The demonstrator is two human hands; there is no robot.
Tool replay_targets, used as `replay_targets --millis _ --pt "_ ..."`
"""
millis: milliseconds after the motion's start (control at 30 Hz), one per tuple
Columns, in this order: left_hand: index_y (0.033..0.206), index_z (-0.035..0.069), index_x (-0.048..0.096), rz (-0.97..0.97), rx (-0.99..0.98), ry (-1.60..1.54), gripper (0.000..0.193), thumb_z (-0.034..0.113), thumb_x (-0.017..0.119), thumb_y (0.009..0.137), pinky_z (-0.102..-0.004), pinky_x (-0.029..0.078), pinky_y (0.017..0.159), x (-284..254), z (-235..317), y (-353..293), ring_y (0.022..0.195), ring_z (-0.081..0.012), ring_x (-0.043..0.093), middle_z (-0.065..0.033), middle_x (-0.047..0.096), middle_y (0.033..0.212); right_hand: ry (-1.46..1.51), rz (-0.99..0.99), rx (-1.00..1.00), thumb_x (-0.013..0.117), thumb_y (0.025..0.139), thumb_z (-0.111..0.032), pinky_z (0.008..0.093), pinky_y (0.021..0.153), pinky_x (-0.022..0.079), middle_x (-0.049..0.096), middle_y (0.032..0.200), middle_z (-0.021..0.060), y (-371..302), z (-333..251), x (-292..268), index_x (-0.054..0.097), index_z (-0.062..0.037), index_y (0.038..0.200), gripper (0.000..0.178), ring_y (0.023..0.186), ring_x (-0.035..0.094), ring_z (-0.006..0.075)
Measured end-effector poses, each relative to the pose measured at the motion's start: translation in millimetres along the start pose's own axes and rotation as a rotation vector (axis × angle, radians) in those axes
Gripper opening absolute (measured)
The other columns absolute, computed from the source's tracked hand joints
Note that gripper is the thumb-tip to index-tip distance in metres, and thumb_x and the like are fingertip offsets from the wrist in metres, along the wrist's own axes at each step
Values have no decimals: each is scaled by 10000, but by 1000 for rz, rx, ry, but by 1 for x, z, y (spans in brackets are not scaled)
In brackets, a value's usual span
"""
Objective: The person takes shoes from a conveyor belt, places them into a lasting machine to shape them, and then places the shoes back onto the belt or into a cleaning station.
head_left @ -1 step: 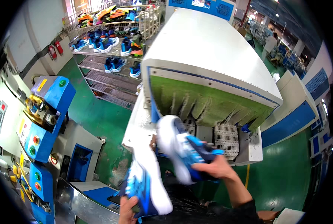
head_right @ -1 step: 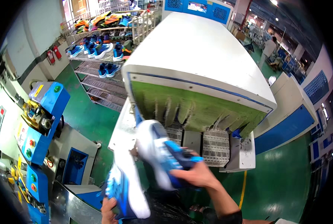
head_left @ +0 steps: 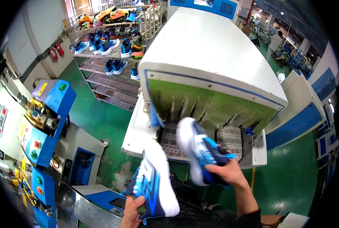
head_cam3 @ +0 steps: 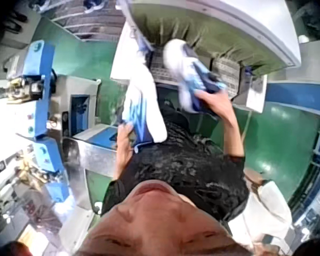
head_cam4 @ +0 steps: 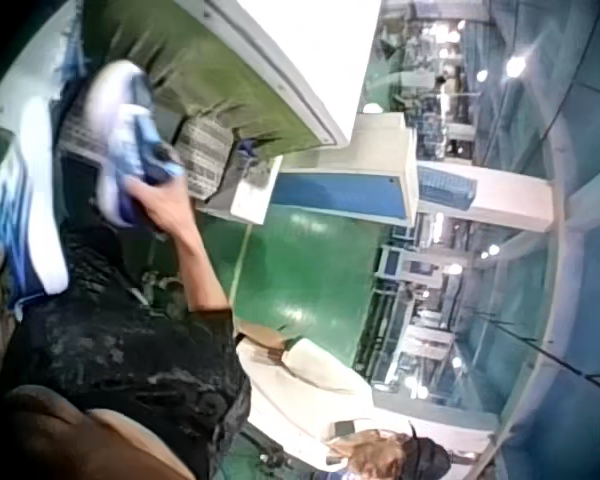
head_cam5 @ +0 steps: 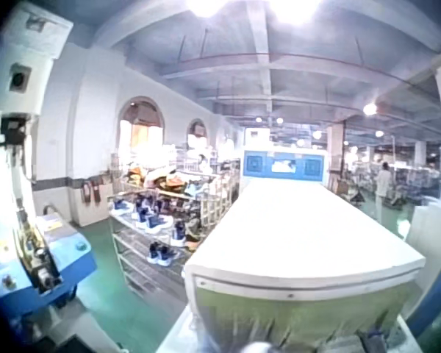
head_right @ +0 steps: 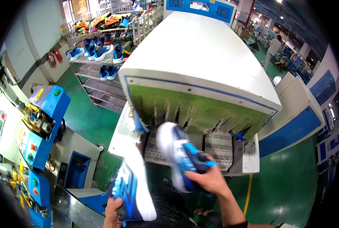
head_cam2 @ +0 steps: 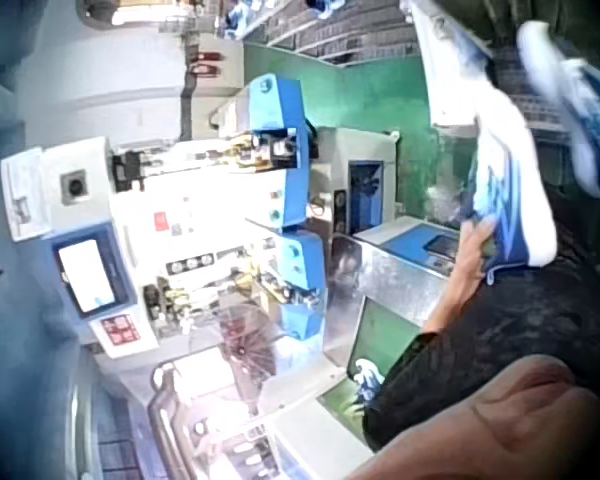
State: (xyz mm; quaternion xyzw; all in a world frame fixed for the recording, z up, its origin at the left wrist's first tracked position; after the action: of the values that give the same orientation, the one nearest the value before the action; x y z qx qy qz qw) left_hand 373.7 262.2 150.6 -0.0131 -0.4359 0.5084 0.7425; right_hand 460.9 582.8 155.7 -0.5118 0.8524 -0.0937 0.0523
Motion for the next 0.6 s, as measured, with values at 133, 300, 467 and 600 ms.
replay_targets --millis 133,300,467,600 --pt "1454 0 380 -231 -55 594 740 109 758 827 -361 452 1011 102 1 77 1174 -201 558 -104 567 1301 -985 846 -365 738 774 -148 433 1013 426 558 1253 280 -3 32 -87 389 44 1404 744 1176 550 422" --pt "1343 -73 435 -186 459 1190 619 139 711 831 -357 416 1024 181 -15 222 1119 -285 582 -203 606 1236 -671 861 -287 644 874 -95 376 1033 411 585 1255 198 41 15 -104 483 38 1332 503 1196 554 333" --pt "1256 -36 554 -256 868 1022 462 18 690 817 -355 434 1037 110 -41 145 1202 -263 586 -200 629 1227 -132 563 -652 548 893 41 358 930 489 610 1196 179 28 -23 -3 588 30 1117 228 1108 594 234" --pt "1250 0 579 -371 325 887 399 46 651 861 -383 512 906 32 -33 63 1067 -312 650 -180 659 1154 50 -382 -863 615 813 73 389 845 551 701 1040 167 42 -118 151 671 46 1028 224 982 683 298"
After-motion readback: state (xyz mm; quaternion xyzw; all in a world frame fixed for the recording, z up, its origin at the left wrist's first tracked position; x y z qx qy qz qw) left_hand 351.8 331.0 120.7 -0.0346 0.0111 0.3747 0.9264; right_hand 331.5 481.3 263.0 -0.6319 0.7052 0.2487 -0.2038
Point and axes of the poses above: each hand's wrist, its own y-axis towards the middle knuckle, its own x-axis out of the palm, z = x × y, the point moved 2 cm from there along y, towards the middle knuckle
